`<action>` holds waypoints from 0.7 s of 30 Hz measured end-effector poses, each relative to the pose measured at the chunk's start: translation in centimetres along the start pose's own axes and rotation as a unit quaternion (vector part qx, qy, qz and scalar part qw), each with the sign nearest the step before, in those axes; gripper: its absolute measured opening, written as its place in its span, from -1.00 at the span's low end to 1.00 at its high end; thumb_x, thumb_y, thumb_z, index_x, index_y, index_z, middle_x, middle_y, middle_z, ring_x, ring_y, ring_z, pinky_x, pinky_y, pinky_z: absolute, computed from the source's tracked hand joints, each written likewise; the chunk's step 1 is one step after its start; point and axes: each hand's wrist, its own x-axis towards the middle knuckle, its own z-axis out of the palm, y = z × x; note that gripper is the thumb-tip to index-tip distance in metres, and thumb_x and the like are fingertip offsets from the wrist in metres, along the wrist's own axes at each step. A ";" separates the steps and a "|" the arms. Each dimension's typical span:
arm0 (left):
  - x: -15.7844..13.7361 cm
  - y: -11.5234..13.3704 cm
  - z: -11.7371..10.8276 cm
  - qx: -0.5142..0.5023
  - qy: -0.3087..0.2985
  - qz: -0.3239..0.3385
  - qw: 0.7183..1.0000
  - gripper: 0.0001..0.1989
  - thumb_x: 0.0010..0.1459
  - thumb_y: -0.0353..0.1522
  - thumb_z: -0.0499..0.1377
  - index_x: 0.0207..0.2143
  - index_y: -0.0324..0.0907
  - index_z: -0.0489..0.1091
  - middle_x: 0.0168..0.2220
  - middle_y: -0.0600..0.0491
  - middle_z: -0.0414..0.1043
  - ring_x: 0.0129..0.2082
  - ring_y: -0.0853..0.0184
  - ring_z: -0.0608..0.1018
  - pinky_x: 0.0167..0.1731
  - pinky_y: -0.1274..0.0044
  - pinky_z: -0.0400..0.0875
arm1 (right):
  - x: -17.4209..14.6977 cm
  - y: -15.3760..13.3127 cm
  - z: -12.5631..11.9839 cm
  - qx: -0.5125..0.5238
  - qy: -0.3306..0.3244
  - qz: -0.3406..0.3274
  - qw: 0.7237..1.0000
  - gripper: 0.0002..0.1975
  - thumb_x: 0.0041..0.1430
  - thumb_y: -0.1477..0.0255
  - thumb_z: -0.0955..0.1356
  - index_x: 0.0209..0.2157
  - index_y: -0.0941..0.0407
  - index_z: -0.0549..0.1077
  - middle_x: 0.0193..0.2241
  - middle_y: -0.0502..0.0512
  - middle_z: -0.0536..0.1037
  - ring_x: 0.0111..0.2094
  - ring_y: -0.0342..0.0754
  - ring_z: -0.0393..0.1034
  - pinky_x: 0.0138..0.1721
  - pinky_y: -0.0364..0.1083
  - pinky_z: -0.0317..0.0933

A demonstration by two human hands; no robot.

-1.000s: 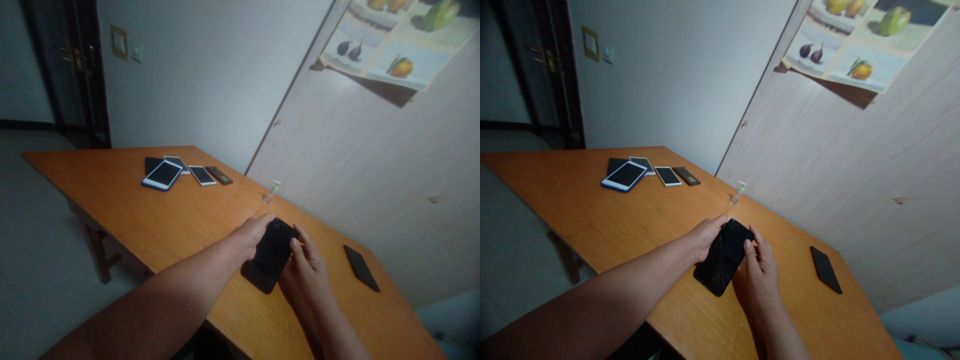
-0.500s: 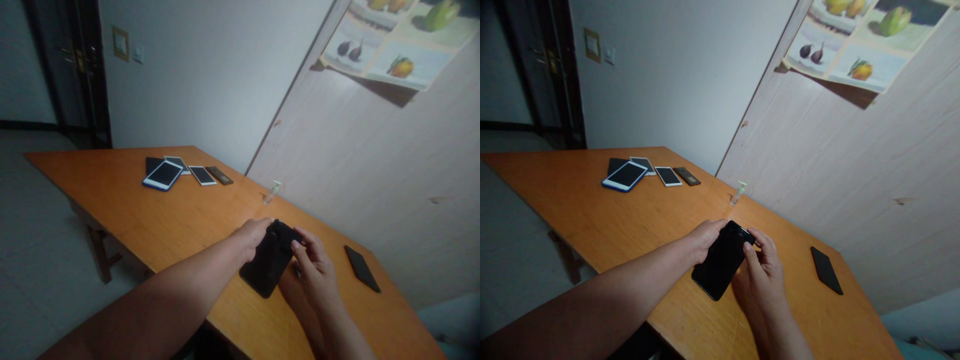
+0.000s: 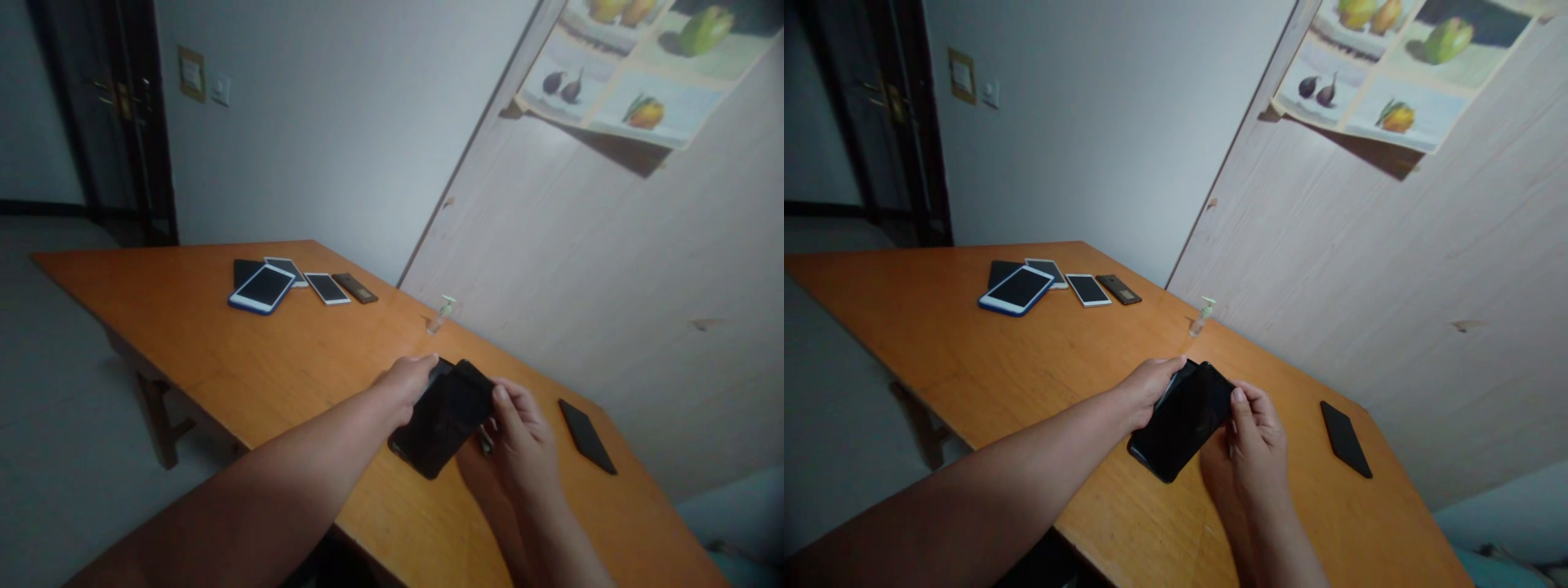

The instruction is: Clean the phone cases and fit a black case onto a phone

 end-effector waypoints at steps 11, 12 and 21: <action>0.5 3.3 -0.4 -0.034 0.046 0.025 0.998 -0.58 0.19 0.00 0.17 -0.25 -0.18 0.48 -0.40 0.00 0.57 -0.43 0.26 0.58 -0.31 0.46 0.45 | 2.4 0.4 -3.0 0.114 0.093 -0.036 0.988 -0.82 0.06 0.31 0.46 -0.43 0.09 0.44 -0.54 -0.08 0.43 -0.62 -0.18 0.21 -0.64 -0.17 0.12; 0.3 3.5 -0.3 -0.037 0.045 0.024 0.998 -0.58 0.21 -0.01 0.15 -0.25 -0.18 0.48 -0.39 -0.01 0.57 -0.42 0.26 0.59 -0.30 0.46 0.46 | 2.5 0.6 -3.2 0.117 0.091 -0.028 0.989 -0.83 0.06 0.31 0.45 -0.43 0.09 0.44 -0.55 -0.08 0.43 -0.63 -0.17 0.21 -0.65 -0.17 0.12; -0.8 4.6 0.2 -0.056 0.031 0.026 0.998 -0.58 0.20 -0.02 0.16 -0.25 -0.20 0.49 -0.37 -0.01 0.58 -0.41 0.26 0.58 -0.28 0.45 0.46 | 3.0 1.0 -3.6 0.155 0.074 0.038 0.984 -0.85 0.05 0.36 0.46 -0.43 0.11 0.45 -0.54 -0.09 0.41 -0.61 -0.20 0.21 -0.66 -0.22 0.13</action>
